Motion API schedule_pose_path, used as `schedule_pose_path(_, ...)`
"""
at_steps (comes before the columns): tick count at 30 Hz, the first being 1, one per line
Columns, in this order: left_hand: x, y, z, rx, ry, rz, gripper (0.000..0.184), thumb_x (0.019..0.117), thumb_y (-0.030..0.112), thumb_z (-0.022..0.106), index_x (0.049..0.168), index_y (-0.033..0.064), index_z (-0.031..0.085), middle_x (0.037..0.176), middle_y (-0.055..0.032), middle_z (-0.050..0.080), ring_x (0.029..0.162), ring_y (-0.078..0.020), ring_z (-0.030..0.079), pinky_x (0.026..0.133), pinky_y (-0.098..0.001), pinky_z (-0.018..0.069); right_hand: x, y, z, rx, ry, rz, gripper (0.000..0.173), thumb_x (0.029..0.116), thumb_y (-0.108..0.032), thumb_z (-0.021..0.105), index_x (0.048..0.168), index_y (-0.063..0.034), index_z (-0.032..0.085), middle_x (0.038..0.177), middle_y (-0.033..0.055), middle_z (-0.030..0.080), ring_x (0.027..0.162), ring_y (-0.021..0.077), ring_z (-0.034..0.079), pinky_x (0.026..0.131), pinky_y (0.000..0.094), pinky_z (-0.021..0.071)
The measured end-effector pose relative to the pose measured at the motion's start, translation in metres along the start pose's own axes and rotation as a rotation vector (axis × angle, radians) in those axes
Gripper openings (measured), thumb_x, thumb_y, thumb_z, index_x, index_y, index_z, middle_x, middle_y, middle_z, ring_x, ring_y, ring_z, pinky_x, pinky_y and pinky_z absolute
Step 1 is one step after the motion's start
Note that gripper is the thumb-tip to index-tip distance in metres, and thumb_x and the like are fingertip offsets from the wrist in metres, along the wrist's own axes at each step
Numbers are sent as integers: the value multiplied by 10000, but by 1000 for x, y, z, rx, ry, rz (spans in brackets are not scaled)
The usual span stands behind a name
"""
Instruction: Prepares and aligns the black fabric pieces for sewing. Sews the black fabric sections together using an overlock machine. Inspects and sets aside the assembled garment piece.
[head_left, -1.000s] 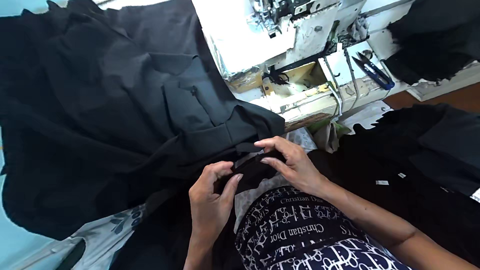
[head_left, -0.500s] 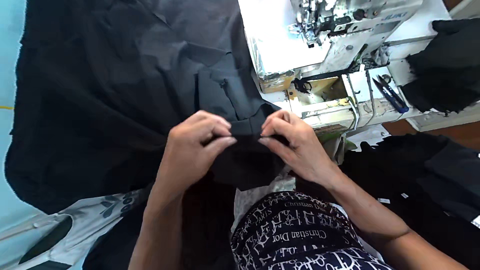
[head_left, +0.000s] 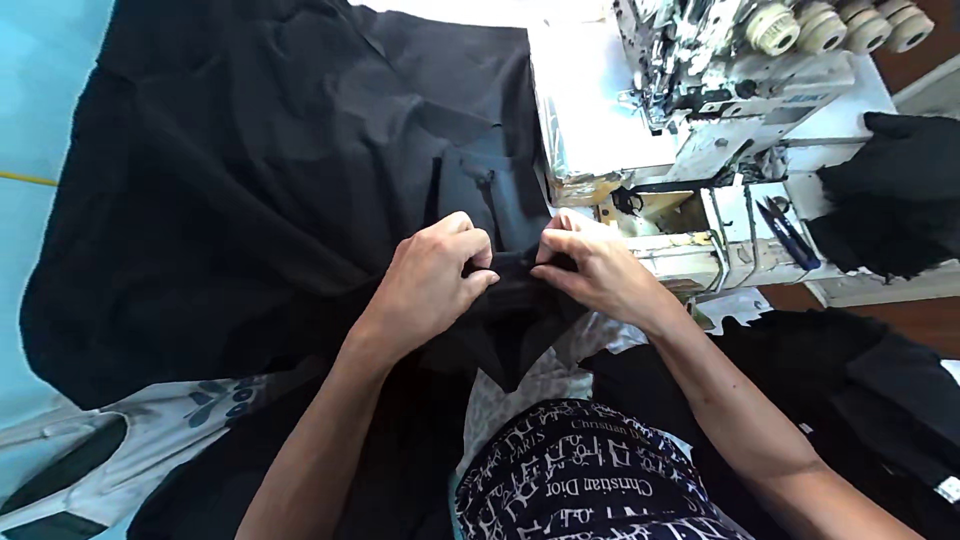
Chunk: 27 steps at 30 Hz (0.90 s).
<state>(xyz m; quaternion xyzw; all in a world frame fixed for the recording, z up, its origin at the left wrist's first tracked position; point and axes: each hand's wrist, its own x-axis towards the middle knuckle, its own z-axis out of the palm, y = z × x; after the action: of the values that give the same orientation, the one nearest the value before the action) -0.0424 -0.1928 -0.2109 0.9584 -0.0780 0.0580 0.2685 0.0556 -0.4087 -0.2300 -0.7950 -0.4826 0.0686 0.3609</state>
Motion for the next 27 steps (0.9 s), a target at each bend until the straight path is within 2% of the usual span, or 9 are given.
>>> schedule_pose_path(6, -23, 32, -8, 35, 185, 107, 107, 860, 125, 693, 795, 50, 653, 919, -69, 628, 767, -141, 614, 635, -275, 508, -34, -18, 1, -70, 310, -115, 98, 928, -80, 669, 884, 4, 692, 1016, 138, 660, 844, 164, 658, 680, 246, 549)
schedule_pose_path(12, -31, 64, -11, 101, 360, 155, 148, 859, 96, 623, 720, 62, 588, 840, -79, 630, 745, -112, 612, 605, -208, 465, -43, -28, 5, -214, 637, -224, 112, 876, -49, 710, 823, -6, 622, 934, 147, 670, 847, 146, 659, 697, 174, 523)
schedule_pose_path(15, -33, 72, -7, 237, 451, 173, 98, 930, 86, 593, 875, 20, 640, 829, -125, 641, 701, -186, 608, 578, -268, 459, -44, -26, 6, -255, 725, -242, 143, 897, -71, 719, 863, -13, 592, 846, 118, 659, 789, 134, 656, 687, 178, 526)
schedule_pose_path(18, -35, 68, 6, 463, 502, 146, 213, 989, 104, 575, 1100, -1, 724, 818, -152, 624, 710, -311, 597, 573, -390, 435, -44, -26, 8, -377, 774, -222, 140, 932, -111, 704, 998, 11, 693, 765, 100, 647, 683, 160, 622, 637, 230, 517)
schedule_pose_path(20, -37, 57, 14, 481, 553, 110, 220, 991, 138, 569, 1025, 28, 757, 831, -144, 633, 814, -335, 585, 693, -431, 429, -45, -28, 12, -456, 790, -223, 126, 939, -119, 697, 983, -16, 755, 734, 85, 637, 665, 183, 598, 623, 280, 487)
schedule_pose_path(22, -44, 44, 15, 274, 607, 82, 226, 1017, 192, 555, 1011, 57, 736, 1020, -146, 664, 1115, -340, 566, 979, -463, 398, -44, -37, 20, -493, 829, -245, 98, 927, -132, 698, 925, -59, 764, 718, 55, 664, 681, 184, 598, 693, 309, 478)
schedule_pose_path(24, -54, 36, 6, -53, 655, 70, 203, 1057, 224, 506, 1040, 122, 681, 1211, -30, 667, 1352, -229, 508, 1182, -429, 357, -40, -59, 29, -431, 868, -284, 95, 942, -148, 684, 893, -101, 750, 739, 16, 692, 737, 163, 612, 810, 323, 470)
schedule_pose_path(25, -58, 33, 0, -200, 708, 92, 196, 1068, 201, 481, 1063, 155, 671, 1193, 25, 693, 1333, -196, 553, 1201, -448, 377, -37, -74, 33, -371, 879, -307, 101, 955, -152, 666, 901, -117, 744, 767, 4, 699, 788, 156, 616, 868, 326, 457)
schedule_pose_path(27, -74, 21, -12, -323, 829, 128, 208, 1085, 218, 452, 1117, 179, 653, 1088, 46, 742, 1193, -190, 665, 1186, -499, 404, -28, -104, 36, -240, 893, -365, 114, 973, -149, 635, 913, -137, 731, 802, -10, 695, 883, 145, 624, 968, 333, 437)
